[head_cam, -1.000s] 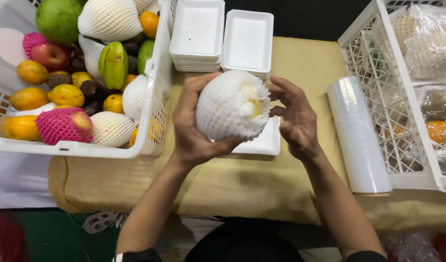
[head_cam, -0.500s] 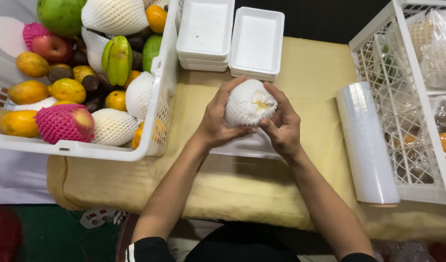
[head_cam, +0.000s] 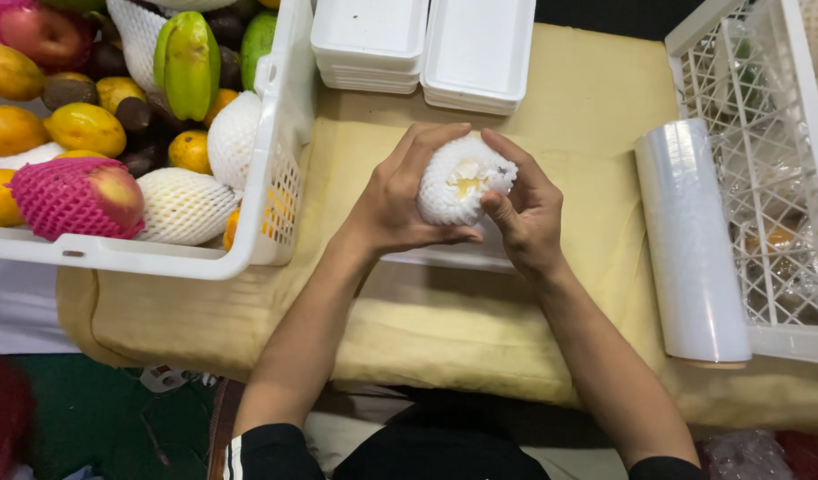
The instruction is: Wrapping fruits in plastic film for packaging
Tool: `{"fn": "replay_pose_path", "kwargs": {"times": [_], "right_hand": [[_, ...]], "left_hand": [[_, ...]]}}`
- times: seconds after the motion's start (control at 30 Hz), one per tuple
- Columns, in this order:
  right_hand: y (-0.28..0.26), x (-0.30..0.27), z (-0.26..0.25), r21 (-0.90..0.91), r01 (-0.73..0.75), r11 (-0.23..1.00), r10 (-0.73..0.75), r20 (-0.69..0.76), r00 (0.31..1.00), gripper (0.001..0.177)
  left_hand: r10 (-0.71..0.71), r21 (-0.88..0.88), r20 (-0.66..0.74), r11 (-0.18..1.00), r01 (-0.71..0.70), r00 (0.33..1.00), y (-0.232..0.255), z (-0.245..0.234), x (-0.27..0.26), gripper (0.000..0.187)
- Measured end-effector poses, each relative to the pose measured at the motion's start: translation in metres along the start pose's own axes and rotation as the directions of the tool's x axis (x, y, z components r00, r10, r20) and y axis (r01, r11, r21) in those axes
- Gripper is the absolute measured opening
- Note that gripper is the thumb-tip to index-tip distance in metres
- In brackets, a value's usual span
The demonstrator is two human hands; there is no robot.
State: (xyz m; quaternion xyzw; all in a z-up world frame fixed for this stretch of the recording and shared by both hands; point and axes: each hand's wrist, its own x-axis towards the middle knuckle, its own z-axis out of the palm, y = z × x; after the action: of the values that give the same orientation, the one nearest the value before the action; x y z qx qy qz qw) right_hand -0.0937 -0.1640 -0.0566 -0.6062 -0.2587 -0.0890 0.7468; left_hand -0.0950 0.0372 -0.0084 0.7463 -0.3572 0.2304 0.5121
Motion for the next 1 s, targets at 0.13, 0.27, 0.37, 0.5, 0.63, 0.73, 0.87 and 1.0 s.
{"fn": "replay_pose_path", "kwargs": {"times": [0.13, 0.27, 0.37, 0.5, 0.63, 0.73, 0.87, 1.0], "right_hand": [[-0.003, 0.002, 0.000, 0.046, -0.032, 0.998, 0.030, 0.032, 0.999, 0.076], [0.004, 0.003, -0.006, 0.090, -0.209, 0.974, 0.197, 0.122, 0.973, 0.087], [0.003, 0.004, -0.007, 0.077, -0.245, 0.966, 0.231, 0.162, 0.959, 0.090], [0.003, 0.004, -0.009, 0.095, -0.226, 0.969, 0.214, 0.125, 0.969, 0.097], [-0.017, 0.009, 0.000, -0.094, -0.130, 0.987, 0.142, 0.140, 0.980, 0.097], [-0.015, 0.005, 0.007, -0.282, -0.017, 0.959, 0.063, 0.156, 0.986, 0.105], [-0.018, 0.004, 0.013, -0.421, 0.074, 0.904, 0.004, 0.182, 0.983, 0.109], [-0.020, 0.004, 0.018, -0.489, 0.123, 0.863, -0.009, 0.228, 0.974, 0.105]], "left_hand": [[0.002, -0.010, 0.007, 1.000, -0.002, 1.000, -0.005, -0.001, -0.003, 0.092], [0.033, 0.042, -0.024, 0.999, -0.032, 0.999, -0.004, 0.001, -0.004, 0.087], [0.065, 0.053, 0.022, 0.996, -0.067, 0.998, -0.007, 0.006, -0.005, 0.082], [0.044, -0.032, 0.137, 0.999, -0.040, 0.990, 0.016, -0.005, 0.006, 0.091], [-0.042, -0.161, 0.176, 0.984, 0.070, 0.984, 0.006, -0.020, 0.006, 0.109], [-0.178, -0.068, 0.155, 0.979, 0.190, 0.972, -0.001, -0.028, 0.001, 0.097], [-0.302, 0.155, 0.217, 0.949, 0.273, 0.928, 0.004, -0.035, 0.005, 0.061], [-0.396, 0.226, 0.331, 0.915, 0.335, 0.857, 0.007, -0.034, 0.006, 0.054]]}}
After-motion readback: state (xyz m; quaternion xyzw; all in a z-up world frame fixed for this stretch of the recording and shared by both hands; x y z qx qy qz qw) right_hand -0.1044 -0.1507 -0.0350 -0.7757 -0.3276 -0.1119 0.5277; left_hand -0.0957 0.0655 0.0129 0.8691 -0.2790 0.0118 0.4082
